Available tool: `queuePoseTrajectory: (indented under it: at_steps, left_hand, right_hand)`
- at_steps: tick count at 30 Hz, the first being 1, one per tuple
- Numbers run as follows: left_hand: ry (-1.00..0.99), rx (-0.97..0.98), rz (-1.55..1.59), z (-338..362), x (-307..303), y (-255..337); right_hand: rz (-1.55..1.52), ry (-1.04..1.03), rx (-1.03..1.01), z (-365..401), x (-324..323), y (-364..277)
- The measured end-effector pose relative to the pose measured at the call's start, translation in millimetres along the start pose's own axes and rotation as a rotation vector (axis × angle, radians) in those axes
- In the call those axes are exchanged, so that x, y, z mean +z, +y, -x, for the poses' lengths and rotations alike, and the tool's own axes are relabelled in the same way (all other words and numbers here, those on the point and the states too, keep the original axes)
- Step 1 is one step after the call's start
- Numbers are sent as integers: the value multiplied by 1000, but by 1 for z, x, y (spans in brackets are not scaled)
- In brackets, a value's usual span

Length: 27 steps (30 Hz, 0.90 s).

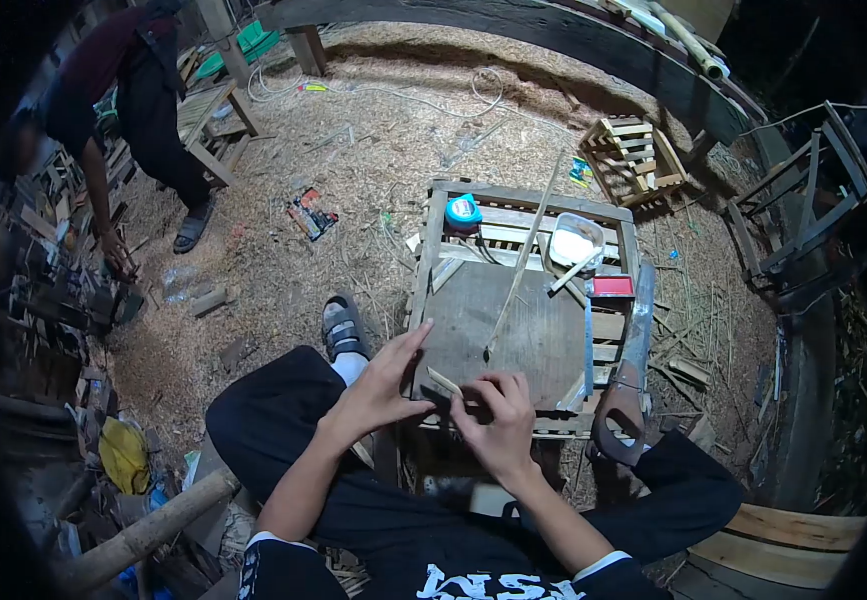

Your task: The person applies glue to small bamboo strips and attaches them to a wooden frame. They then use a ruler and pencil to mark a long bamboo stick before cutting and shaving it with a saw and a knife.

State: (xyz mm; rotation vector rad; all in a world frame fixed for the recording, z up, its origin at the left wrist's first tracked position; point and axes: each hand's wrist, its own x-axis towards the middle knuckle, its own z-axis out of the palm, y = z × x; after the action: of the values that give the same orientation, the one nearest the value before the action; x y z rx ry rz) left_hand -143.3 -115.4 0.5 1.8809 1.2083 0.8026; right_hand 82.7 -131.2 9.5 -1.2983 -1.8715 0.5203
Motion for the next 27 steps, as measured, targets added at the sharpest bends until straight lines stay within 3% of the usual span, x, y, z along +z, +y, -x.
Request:
queuePoseTrajectory:
  at_steps: [6,8,12,27]
  left_hand:
    - [54,61,17,5,-7,6]
    - [-33,-208,244,6,-25,20]
    - [-89,4,-59,3,-35,12]
    - [10,60,-81,9,-23,-6]
  right_hand:
    - [51,-26,-8,1,5,1]
    - [29,-31,-9,3,7,2]
    - [49,-46,-5,2,12,0]
    - [80,25,18,8,25,-6]
